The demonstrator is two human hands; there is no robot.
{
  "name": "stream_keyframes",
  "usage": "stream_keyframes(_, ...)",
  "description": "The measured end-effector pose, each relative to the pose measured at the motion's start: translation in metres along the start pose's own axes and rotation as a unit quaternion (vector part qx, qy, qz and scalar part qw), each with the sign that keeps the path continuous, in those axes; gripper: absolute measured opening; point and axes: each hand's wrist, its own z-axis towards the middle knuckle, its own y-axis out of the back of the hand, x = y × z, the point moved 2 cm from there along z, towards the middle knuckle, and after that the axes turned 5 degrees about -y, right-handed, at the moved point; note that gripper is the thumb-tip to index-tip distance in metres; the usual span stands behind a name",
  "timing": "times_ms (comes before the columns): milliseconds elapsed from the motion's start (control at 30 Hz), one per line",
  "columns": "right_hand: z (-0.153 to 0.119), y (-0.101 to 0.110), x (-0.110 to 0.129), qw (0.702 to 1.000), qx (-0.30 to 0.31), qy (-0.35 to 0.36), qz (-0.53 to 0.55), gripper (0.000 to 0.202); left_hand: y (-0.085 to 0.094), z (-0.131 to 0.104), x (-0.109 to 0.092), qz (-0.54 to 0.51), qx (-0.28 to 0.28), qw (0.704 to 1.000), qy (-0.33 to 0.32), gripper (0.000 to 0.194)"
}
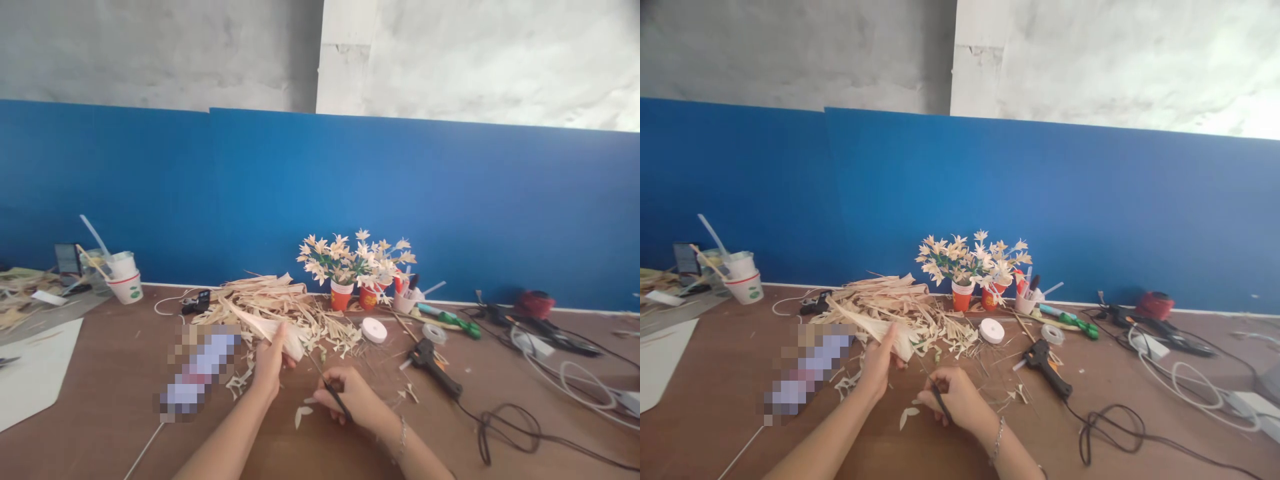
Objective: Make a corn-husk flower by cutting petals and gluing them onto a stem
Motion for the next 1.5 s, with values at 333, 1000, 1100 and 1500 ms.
stream_keyframes(333, -0.002, 0.005, 0.014, 0.966, -0.125, 0.085, 0.212, 0.048, -0.01, -0.011, 0.009, 0.043, 0.109, 0.993, -0.012, 0.043)
stream_keyframes(1000, 0.004, 0.002, 0.008, 0.977, -0.097, 0.043, 0.187, 0.044, -0.012, -0.015, 0.015, 0.08, 0.136, 0.988, -0.003, 0.044)
stream_keyframes(1100, 0.0, 0.011, 0.011, 0.988, -0.074, 0.051, 0.127, 0.038, -0.004, -0.005, 0.012, 0.089, 0.074, 0.993, -0.013, 0.041)
stream_keyframes(1500, -0.011, 0.024, 0.006, 0.992, 0.107, -0.073, -0.007, 0.041, 0.009, 0.017, 0.018, 0.082, 0.054, 0.994, -0.039, 0.045)
